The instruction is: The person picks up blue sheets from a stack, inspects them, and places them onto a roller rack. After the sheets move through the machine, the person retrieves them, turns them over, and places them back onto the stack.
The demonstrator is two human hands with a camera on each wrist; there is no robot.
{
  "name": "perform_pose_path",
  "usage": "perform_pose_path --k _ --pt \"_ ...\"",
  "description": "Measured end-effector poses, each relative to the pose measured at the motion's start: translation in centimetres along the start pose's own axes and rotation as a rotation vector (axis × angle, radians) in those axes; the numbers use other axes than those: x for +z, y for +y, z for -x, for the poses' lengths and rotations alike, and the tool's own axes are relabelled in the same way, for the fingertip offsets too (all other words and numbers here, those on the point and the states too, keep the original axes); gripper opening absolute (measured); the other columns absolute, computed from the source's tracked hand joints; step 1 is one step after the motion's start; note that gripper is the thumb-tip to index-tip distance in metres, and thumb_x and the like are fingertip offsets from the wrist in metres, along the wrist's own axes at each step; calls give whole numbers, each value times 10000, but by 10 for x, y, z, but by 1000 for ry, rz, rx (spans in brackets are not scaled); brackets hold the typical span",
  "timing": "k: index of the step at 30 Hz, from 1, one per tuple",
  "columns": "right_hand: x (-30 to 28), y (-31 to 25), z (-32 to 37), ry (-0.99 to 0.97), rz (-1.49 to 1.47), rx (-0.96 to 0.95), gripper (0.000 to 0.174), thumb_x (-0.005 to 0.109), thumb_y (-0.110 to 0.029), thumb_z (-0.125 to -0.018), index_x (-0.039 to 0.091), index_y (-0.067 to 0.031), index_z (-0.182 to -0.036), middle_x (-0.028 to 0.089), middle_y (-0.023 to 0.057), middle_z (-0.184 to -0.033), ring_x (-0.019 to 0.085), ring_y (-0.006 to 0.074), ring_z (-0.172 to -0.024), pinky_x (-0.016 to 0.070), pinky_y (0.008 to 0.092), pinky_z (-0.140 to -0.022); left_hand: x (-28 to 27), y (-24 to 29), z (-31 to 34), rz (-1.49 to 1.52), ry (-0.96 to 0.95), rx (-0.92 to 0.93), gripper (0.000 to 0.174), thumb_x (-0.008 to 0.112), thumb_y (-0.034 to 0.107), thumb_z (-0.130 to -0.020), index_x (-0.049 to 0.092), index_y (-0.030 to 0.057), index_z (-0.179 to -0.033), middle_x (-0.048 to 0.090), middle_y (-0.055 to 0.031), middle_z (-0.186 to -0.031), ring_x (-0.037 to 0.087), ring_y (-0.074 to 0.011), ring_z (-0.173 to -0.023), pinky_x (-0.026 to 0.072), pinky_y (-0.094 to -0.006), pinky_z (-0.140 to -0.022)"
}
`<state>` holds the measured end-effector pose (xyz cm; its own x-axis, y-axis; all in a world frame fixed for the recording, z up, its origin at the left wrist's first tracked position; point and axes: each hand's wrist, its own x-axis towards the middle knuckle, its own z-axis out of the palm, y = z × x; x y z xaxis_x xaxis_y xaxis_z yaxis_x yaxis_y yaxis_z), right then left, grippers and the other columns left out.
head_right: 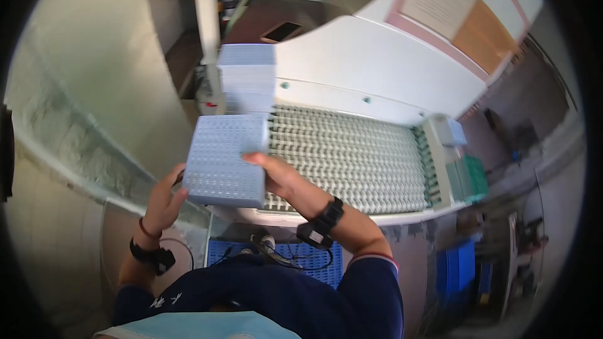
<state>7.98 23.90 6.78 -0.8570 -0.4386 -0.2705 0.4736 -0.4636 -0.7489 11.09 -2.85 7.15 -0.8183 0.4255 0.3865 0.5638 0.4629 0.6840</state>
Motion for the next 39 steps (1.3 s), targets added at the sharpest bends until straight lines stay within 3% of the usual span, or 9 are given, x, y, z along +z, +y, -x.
perform_pose_path --k 6,9,14,16,23,27,34,38,39 --pt "0 -31 13 83 585 348 727 508 -532 -784 444 99 -1139 535 266 -1040 595 315 -884 524 389 -669 21 4 5 -50 55 3 488 502 129 -820 345 -83 -1231 485 -262 -1144 509 -360 -1039 395 -366 -877" --pt "24 -51 30 205 1104 313 748 437 -570 -813 531 152 -981 606 231 -716 632 255 -567 535 265 -477 24 5 0 -31 55 83 482 502 113 -823 344 -106 -1221 473 -284 -1145 497 -382 -1046 389 -375 -888" --pt "12 -32 57 379 1020 152 607 490 -488 -830 581 112 -848 613 168 -690 620 197 -557 517 253 -467 28 5 2 -49 79 107 482 510 106 -821 344 -116 -1215 450 -294 -1168 467 -398 -1079 376 -385 -907" --pt "7 -16 67 440 1031 -138 451 571 -384 -818 601 66 -828 603 116 -644 594 145 -528 487 223 -443 27 10 2 -108 78 123 518 539 139 -811 344 -116 -1217 400 -292 -1222 412 -400 -1137 342 -389 -942" --pt "3 -1 63 499 782 -153 289 651 -196 -779 595 79 -848 578 75 -611 567 99 -479 465 199 -409 23 26 2 -359 40 197 672 613 304 -756 353 -83 -1240 275 -257 -1330 221 -421 -1250 191 -489 -1009" --pt "-19 5 63 408 521 -124 283 634 -167 -792 580 102 -861 569 84 -610 555 118 -462 457 199 -400 20 37 6 -450 20 178 619 593 307 -776 384 -60 -1229 271 -234 -1345 215 -411 -1259 228 -450 -1004" --pt "-101 -9 129 340 301 -256 226 606 -123 -807 574 97 -841 580 116 -669 535 142 -494 436 229 -420 28 77 47 -222 241 182 316 618 137 -716 570 -46 -969 535 -244 -1068 537 -375 -965 423 -405 -830" --pt "-177 -15 175 376 373 -322 222 603 -142 -808 561 75 -828 583 119 -655 535 144 -489 435 223 -424 90 95 54 87 -13 101 272 620 117 -721 587 -24 -950 625 -144 -872 615 -256 -746 479 -305 -674" --pt "-198 -16 184 343 367 -286 222 603 -142 -808 561 75 -828 583 119 -655 535 144 -489 435 223 -424 117 99 51 284 -104 -127 252 588 115 -757 581 -22 -969 620 -138 -906 610 -241 -774 478 -299 -685"
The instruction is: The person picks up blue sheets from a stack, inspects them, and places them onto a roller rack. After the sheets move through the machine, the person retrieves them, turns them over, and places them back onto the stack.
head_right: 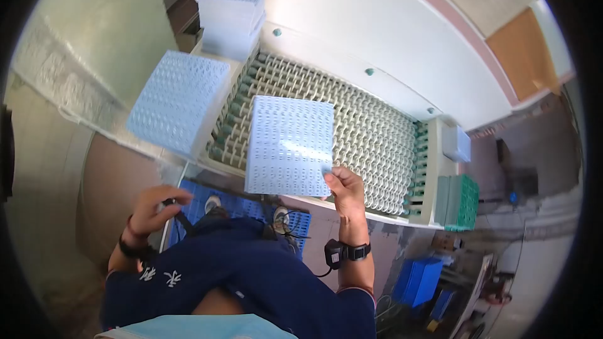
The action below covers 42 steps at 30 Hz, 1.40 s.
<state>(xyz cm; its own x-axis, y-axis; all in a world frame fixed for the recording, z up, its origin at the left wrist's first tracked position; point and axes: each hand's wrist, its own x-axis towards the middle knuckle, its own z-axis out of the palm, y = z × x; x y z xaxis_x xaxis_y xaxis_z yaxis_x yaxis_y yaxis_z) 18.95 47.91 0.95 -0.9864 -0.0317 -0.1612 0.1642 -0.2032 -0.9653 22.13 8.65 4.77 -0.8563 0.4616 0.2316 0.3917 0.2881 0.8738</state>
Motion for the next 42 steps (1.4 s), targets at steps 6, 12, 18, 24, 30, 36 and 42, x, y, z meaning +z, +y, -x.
perform_pose_path --k 6,12,18,24,30,36,42 --pt "-55 42 18 19 -63 136 162 609 -122 -806 586 38 -821 590 46 -678 513 76 -527 426 204 -458 139 -34 -62 1076 -97 -597 404 352 232 -925 392 -53 -1209 549 -153 -1090 553 -236 -974 464 -369 -804" --pt "-63 81 19 -3 -3 120 147 566 -113 -826 584 33 -828 587 49 -680 528 88 -542 455 216 -474 182 -56 -74 1357 -48 -660 390 330 223 -930 403 -47 -1202 530 -157 -1129 557 -245 -978 490 -396 -804" --pt "-34 97 20 88 270 103 182 617 -107 -793 599 45 -893 608 44 -702 530 62 -569 446 200 -493 166 -83 -69 1222 22 -699 325 388 186 -915 483 -56 -1110 566 -140 -1059 593 -212 -899 545 -354 -707" --pt "-21 109 11 214 577 -21 234 642 -161 -773 602 63 -829 535 13 -565 462 42 -535 383 213 -476 153 -108 -80 994 83 -659 227 471 114 -875 554 -66 -985 611 -105 -894 617 -169 -761 554 -315 -637" --pt "-26 99 3 240 419 82 246 613 -171 -798 599 44 -915 583 15 -689 495 51 -570 411 193 -512 151 -110 -101 863 98 -592 233 491 136 -868 573 -53 -975 614 -97 -886 611 -144 -716 545 -284 -587" --pt "-54 93 0 356 17 144 187 610 -147 -801 609 34 -845 564 8 -656 479 63 -535 404 196 -498 140 -102 -123 861 140 -644 246 490 150 -866 576 -47 -987 616 -94 -877 607 -150 -698 543 -272 -562" --pt "-112 84 -7 369 290 139 215 594 -162 -805 607 51 -827 576 32 -661 501 77 -529 415 214 -453 126 -133 -137 637 265 -657 207 525 121 -839 601 -56 -914 616 -82 -797 600 -146 -668 542 -282 -494"
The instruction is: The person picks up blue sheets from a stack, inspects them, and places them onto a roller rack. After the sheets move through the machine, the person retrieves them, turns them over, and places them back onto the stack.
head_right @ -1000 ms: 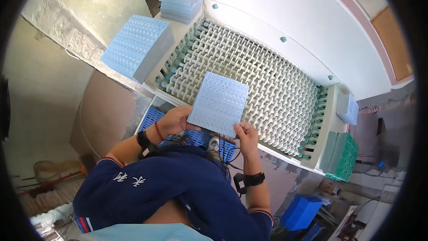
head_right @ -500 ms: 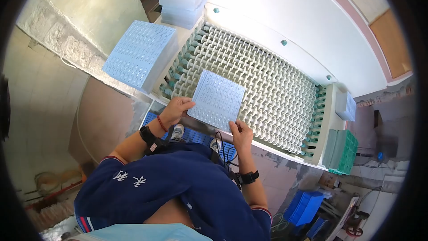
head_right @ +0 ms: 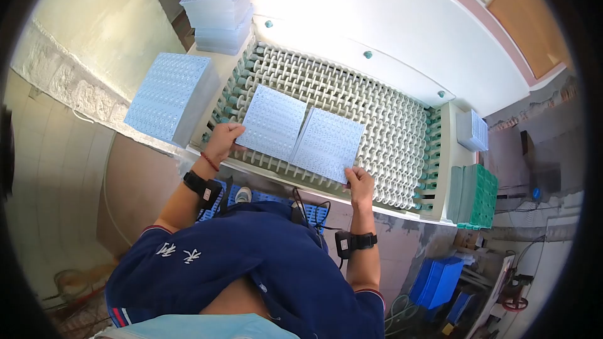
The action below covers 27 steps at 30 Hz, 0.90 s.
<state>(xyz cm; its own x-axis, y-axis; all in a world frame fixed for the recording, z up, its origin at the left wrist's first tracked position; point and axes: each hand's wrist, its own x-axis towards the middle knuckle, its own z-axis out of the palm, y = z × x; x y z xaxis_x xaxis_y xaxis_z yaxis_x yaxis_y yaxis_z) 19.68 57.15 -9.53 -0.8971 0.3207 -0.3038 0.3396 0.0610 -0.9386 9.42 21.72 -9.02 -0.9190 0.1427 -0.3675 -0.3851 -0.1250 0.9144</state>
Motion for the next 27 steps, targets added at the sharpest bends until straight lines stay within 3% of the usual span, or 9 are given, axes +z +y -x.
perform_pose_path --k 3,5,6,7,10,13,21,23,27 --pt "-5 -16 -6 46 265 -45 189 583 -163 -795 605 25 -807 550 14 -636 467 59 -511 406 198 -451 7 9 1 -244 71 43 237 566 164 -807 607 -50 -901 615 -93 -743 605 -204 -659 530 -334 -513" --pt "-17 -14 -14 53 318 -46 207 571 -168 -802 606 31 -847 550 15 -641 463 65 -502 398 191 -448 17 20 11 -1188 310 274 307 605 227 -759 600 -17 -946 614 -112 -837 583 -289 -824 493 -382 -648" --pt "-25 -13 -16 41 203 -12 221 567 -176 -806 605 35 -860 553 17 -649 467 67 -505 395 189 -444 20 15 14 -1368 358 392 405 616 282 -727 562 24 -1034 554 -137 -1044 471 -345 -1030 409 -412 -796" --pt "-35 -13 -19 29 88 21 234 563 -184 -810 603 38 -873 556 18 -657 470 68 -507 391 187 -440 22 14 16 -1367 357 397 405 616 282 -727 562 24 -1034 554 -137 -1044 471 -345 -1030 409 -412 -796" --pt "-79 -3 -24 120 28 15 234 563 -189 -816 605 26 -899 569 18 -679 493 72 -518 408 188 -426 36 15 22 -1394 226 819 519 617 340 -735 499 46 -1146 419 -160 -1246 380 -357 -1150 319 -438 -936" --pt "-125 -2 -26 219 64 6 208 582 -177 -803 614 11 -883 571 12 -677 497 73 -515 410 191 -421 46 7 23 -1456 32 874 546 603 365 -748 471 86 -1198 394 -165 -1278 326 -354 -1207 261 -449 -990" --pt "-193 16 -46 377 509 -98 201 609 -179 -781 636 -2 -873 568 5 -679 496 74 -544 427 227 -466 48 -7 0 -1510 6 717 537 565 398 -774 462 106 -1213 380 -183 -1287 318 -356 -1214 226 -488 -1001" --pt "-193 0 -31 416 121 31 192 606 -177 -782 639 -11 -873 566 -4 -680 495 74 -543 413 230 -465 58 2 1 -1545 -1 693 541 563 401 -775 458 105 -1216 381 -188 -1285 318 -357 -1214 221 -490 -1003" --pt "-202 10 -13 418 -85 14 179 589 -168 -810 619 0 -862 582 5 -696 516 75 -546 409 202 -452 111 10 -2 -1552 -206 910 577 551 433 -775 415 137 -1251 381 -213 -1274 314 -367 -1213 197 -510 -1005"
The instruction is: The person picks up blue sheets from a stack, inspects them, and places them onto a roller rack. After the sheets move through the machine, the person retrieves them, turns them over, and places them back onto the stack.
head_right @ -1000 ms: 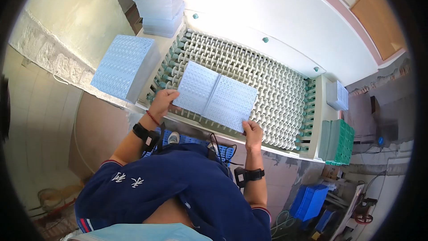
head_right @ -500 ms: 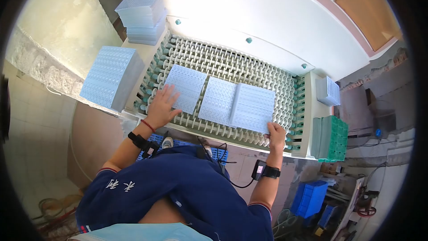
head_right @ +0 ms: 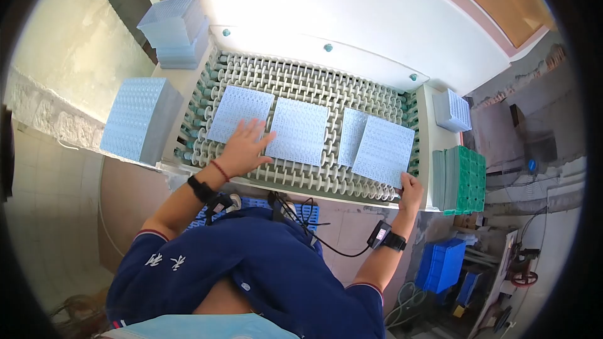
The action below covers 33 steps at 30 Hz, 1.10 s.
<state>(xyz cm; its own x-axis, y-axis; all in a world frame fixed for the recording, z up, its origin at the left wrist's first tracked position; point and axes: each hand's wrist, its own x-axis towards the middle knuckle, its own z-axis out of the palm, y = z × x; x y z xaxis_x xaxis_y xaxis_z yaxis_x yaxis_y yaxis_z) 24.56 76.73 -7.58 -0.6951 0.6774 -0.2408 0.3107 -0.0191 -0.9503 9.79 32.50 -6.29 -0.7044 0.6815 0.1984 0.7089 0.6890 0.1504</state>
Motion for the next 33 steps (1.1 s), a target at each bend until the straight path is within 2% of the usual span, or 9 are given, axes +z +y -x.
perform_pose_path --k 4,14,16,17,19,20,22,26,33 --pt "-2 11 19 4 -156 -20 177 584 -156 -821 607 15 -863 592 19 -703 540 82 -562 423 201 -455 21 13 -28 -57 -179 115 592 507 478 -789 376 175 -1281 344 -244 -1290 298 -382 -1221 169 -550 -997" --pt "37 14 74 -147 -361 -53 131 596 -125 -815 609 5 -808 590 27 -674 493 70 -508 375 193 -439 29 12 -69 12 -185 119 578 484 451 -820 374 125 -1284 316 -238 -1312 286 -355 -1235 198 -532 -991" --pt "59 9 84 -160 -422 -48 142 602 -112 -808 608 29 -826 587 39 -659 485 83 -496 373 192 -433 18 19 -66 629 -2 25 562 485 409 -842 396 31 -1249 423 -239 -1228 381 -325 -1181 292 -464 -970" --pt "68 9 88 -183 -429 -35 147 598 -108 -810 605 36 -834 587 43 -661 485 85 -497 378 196 -436 14 21 -59 631 -8 24 562 485 409 -842 396 31 -1249 423 -239 -1228 381 -325 -1181 292 -464 -970" --pt "90 -1 98 -235 -439 -14 154 582 -96 -819 598 55 -852 593 54 -673 487 88 -495 390 201 -441 5 21 -41 1059 -248 -112 474 437 296 -894 365 -6 -1252 512 -174 -1154 526 -279 -1038 431 -387 -863" --pt "100 -2 102 -249 -450 7 159 568 -91 -827 596 61 -862 595 61 -674 489 87 -489 392 195 -436 -1 26 -29 1057 -249 -113 474 437 296 -894 365 -6 -1252 512 -174 -1154 526 -279 -1038 431 -387 -863" --pt "120 3 108 -307 -432 23 165 563 -93 -831 595 64 -870 595 61 -670 491 86 -483 395 190 -428 -13 37 3 1936 -496 -471 383 410 217 -911 416 -40 -1195 556 -150 -1082 565 -233 -982 487 -361 -799" --pt "160 8 131 -392 -345 96 171 566 -110 -830 597 50 -882 596 58 -677 502 95 -501 412 206 -451 -24 36 48 1970 -501 -554 327 405 151 -908 448 -73 -1143 558 -172 -1063 586 -234 -944 532 -334 -728" --pt "188 10 158 -548 -36 49 190 603 -91 -798 617 74 -892 570 36 -631 495 72 -497 454 202 -439 -23 12 102 1957 -252 -751 299 435 156 -898 498 -83 -1067 578 -169 -1003 614 -252 -864 547 -301 -620"
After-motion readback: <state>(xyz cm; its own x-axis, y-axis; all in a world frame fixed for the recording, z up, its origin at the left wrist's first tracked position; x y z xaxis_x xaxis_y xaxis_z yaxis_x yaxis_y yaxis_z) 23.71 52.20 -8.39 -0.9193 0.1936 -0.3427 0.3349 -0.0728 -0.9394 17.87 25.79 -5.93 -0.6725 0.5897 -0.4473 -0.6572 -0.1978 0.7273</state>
